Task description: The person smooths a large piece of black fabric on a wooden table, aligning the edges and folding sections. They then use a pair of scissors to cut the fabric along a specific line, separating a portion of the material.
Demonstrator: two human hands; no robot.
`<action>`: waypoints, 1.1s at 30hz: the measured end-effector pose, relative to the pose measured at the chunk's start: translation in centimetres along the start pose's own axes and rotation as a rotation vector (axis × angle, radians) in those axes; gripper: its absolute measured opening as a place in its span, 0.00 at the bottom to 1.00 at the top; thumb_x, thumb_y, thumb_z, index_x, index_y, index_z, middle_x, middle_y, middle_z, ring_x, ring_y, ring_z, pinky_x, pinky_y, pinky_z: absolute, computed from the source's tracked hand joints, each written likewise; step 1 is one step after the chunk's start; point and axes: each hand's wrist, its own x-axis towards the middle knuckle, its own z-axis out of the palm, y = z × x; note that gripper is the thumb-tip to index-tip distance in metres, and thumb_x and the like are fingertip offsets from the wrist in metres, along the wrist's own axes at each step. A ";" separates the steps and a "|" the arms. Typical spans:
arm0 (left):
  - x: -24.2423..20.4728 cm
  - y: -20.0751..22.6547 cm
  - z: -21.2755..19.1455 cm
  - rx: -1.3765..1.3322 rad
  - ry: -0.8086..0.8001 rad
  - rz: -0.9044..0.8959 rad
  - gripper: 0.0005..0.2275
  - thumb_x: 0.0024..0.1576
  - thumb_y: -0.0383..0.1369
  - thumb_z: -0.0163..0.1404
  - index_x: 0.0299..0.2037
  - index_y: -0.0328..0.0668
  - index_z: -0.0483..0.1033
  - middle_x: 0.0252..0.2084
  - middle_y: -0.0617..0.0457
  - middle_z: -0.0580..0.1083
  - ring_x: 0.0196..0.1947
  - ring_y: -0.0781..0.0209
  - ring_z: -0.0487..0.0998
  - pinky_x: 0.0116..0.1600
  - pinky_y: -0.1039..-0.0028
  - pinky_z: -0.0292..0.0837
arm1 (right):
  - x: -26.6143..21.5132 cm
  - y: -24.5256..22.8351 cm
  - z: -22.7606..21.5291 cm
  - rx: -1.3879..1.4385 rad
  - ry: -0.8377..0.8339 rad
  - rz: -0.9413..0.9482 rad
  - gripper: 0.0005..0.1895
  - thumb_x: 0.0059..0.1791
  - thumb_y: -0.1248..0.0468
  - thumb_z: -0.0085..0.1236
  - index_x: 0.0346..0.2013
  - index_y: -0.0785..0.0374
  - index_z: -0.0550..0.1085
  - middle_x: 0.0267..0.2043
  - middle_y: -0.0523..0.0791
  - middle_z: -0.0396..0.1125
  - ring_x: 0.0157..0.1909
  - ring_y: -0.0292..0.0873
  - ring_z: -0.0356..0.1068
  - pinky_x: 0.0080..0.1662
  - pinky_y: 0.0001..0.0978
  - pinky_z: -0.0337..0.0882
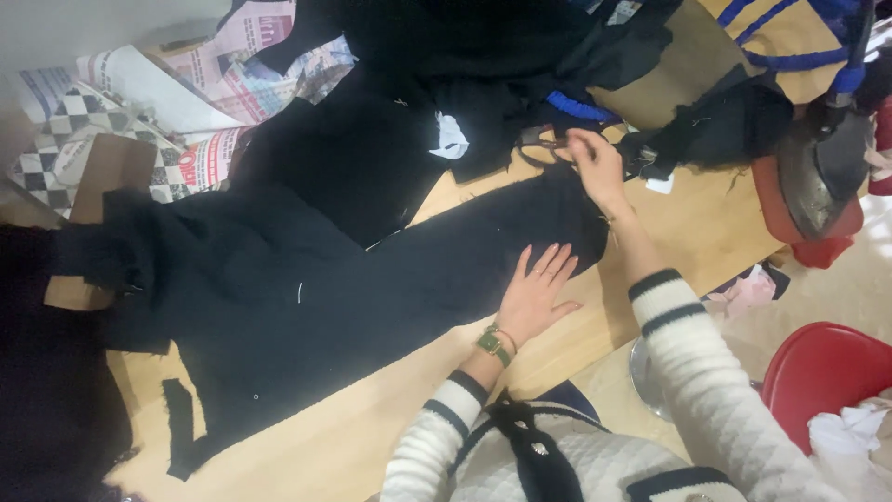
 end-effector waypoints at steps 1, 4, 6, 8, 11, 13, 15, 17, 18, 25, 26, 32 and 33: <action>0.2 0.1 0.0 0.001 0.002 -0.001 0.36 0.61 0.63 0.27 0.75 0.53 0.53 0.79 0.54 0.52 0.80 0.61 0.45 0.81 0.48 0.29 | -0.7 -0.6 -0.9 0.000 0.000 -0.003 0.14 0.59 0.60 0.50 0.59 0.56 0.75 0.53 0.54 0.73 0.57 0.62 0.70 0.56 0.54 0.68; -0.1 0.7 0.0 -0.073 0.044 -0.019 0.35 0.62 0.60 0.31 0.75 0.50 0.54 0.79 0.50 0.52 0.80 0.57 0.46 0.80 0.46 0.30 | -4.4 -0.3 -2.8 0.045 0.186 0.119 0.14 0.61 0.66 0.44 0.60 0.63 0.72 0.55 0.57 0.68 0.60 0.59 0.66 0.61 0.52 0.64; 0.5 0.9 -0.6 -0.157 0.085 -0.047 0.33 0.63 0.58 0.36 0.73 0.47 0.58 0.77 0.46 0.56 0.79 0.54 0.50 0.79 0.42 0.32 | -7.0 2.6 -3.5 0.086 0.401 0.102 0.13 0.60 0.72 0.45 0.60 0.65 0.62 0.56 0.58 0.61 0.60 0.59 0.63 0.60 0.52 0.61; 0.4 1.2 -1.4 -0.116 0.084 -0.049 0.33 0.63 0.58 0.37 0.72 0.47 0.59 0.77 0.46 0.56 0.79 0.54 0.50 0.79 0.42 0.32 | -11.0 1.1 -3.9 -0.044 0.387 0.188 0.15 0.59 0.59 0.52 0.56 0.64 0.67 0.52 0.55 0.65 0.57 0.57 0.66 0.57 0.50 0.64; 0.0 0.3 -1.7 -0.058 0.081 -0.087 0.32 0.61 0.56 0.41 0.72 0.48 0.61 0.78 0.48 0.55 0.79 0.53 0.49 0.78 0.40 0.33 | -13.1 1.8 -3.0 -0.241 0.374 0.204 0.29 0.54 0.43 0.64 0.55 0.62 0.70 0.49 0.51 0.67 0.54 0.55 0.67 0.57 0.48 0.65; -1.1 -0.9 -2.2 -0.040 0.080 -0.118 0.32 0.60 0.55 0.44 0.72 0.49 0.60 0.78 0.48 0.54 0.79 0.52 0.49 0.77 0.38 0.34 | -12.8 2.2 -2.3 -0.310 0.381 0.132 0.36 0.49 0.40 0.71 0.57 0.62 0.69 0.50 0.50 0.66 0.55 0.55 0.65 0.58 0.48 0.62; -2.7 -2.4 -3.1 -0.067 0.079 -0.217 0.29 0.64 0.54 0.39 0.72 0.52 0.59 0.78 0.50 0.53 0.78 0.52 0.50 0.75 0.39 0.33 | -11.8 1.3 -1.7 -0.208 0.362 0.126 0.40 0.49 0.39 0.70 0.61 0.61 0.65 0.54 0.52 0.63 0.61 0.54 0.61 0.63 0.50 0.56; -4.7 -4.2 -4.8 -0.036 0.062 -0.261 0.28 0.65 0.54 0.37 0.74 0.56 0.56 0.79 0.52 0.50 0.78 0.53 0.47 0.75 0.39 0.31 | -10.6 1.5 -1.9 -0.265 0.331 0.174 0.33 0.49 0.45 0.71 0.57 0.61 0.68 0.53 0.50 0.62 0.60 0.54 0.60 0.62 0.49 0.56; -5.8 -5.2 -5.7 -0.002 0.045 -0.308 0.28 0.66 0.55 0.35 0.75 0.59 0.53 0.80 0.54 0.47 0.79 0.54 0.44 0.74 0.40 0.29 | -10.0 1.5 -2.0 -0.320 0.299 0.220 0.26 0.49 0.51 0.71 0.53 0.60 0.71 0.52 0.48 0.61 0.59 0.53 0.59 0.61 0.48 0.56; -15.6 -8.3 -9.4 0.108 0.050 -0.615 0.30 0.63 0.58 0.39 0.74 0.63 0.55 0.80 0.56 0.47 0.79 0.53 0.44 0.74 0.37 0.31 | -11.0 4.8 -4.7 0.420 0.467 0.586 0.28 0.56 0.43 0.60 0.62 0.59 0.71 0.60 0.53 0.69 0.63 0.52 0.69 0.58 0.44 0.70; -16.3 -8.1 -9.2 0.108 0.069 -0.634 0.31 0.62 0.60 0.38 0.74 0.64 0.54 0.80 0.55 0.47 0.79 0.53 0.44 0.74 0.37 0.32 | -11.6 2.7 -5.7 0.742 0.426 0.637 0.25 0.57 0.44 0.54 0.62 0.55 0.71 0.60 0.48 0.70 0.64 0.48 0.70 0.61 0.41 0.71; -15.5 -6.6 -8.3 0.104 0.142 -0.593 0.32 0.61 0.61 0.39 0.74 0.61 0.56 0.80 0.51 0.49 0.78 0.50 0.47 0.74 0.35 0.34 | -12.2 0.2 -9.1 1.534 0.404 0.752 0.33 0.52 0.40 0.51 0.65 0.54 0.67 0.62 0.51 0.73 0.68 0.54 0.69 0.68 0.57 0.65; -15.4 -6.2 -8.1 0.084 0.153 -0.584 0.33 0.61 0.61 0.40 0.74 0.60 0.57 0.79 0.50 0.50 0.78 0.49 0.48 0.74 0.35 0.35 | -12.0 -0.6 -9.4 1.615 0.460 0.769 0.36 0.49 0.41 0.56 0.65 0.58 0.66 0.61 0.54 0.73 0.68 0.56 0.69 0.68 0.59 0.67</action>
